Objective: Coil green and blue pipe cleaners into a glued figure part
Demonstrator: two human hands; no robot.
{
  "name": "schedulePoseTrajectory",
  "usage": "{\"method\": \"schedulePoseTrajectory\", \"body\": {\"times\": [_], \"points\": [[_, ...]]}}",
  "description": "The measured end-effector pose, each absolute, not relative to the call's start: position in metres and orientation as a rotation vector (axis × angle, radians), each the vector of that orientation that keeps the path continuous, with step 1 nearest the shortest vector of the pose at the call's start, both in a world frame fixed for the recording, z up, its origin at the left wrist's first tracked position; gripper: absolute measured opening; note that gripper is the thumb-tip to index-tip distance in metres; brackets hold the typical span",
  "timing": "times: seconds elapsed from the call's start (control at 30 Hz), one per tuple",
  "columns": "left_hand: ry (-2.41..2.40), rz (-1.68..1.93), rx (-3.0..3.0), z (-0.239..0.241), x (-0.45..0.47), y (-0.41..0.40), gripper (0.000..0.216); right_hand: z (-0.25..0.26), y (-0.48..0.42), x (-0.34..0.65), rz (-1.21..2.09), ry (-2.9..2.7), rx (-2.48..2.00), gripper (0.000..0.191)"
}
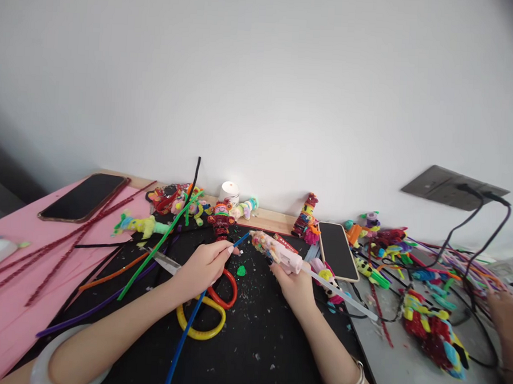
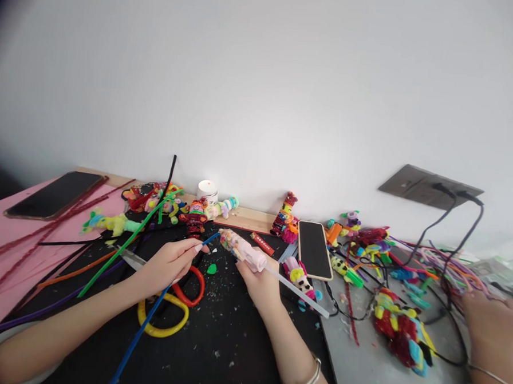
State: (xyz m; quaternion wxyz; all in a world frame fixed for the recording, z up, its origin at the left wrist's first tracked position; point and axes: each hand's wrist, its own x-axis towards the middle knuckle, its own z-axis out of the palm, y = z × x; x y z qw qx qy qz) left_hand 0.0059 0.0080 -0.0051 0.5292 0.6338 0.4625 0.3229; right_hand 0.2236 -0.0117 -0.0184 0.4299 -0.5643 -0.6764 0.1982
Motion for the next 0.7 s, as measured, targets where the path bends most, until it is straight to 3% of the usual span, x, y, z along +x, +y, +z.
{"method": "schedulePoseTrajectory", "body": {"times": [0.7], "points": [[1.077, 0.808, 1.499, -0.0043, 0.0063, 0.0088, 0.032, -0.0161, -0.0113, 0.219, 0.566, -1.734, -1.417, 0.018]]}}
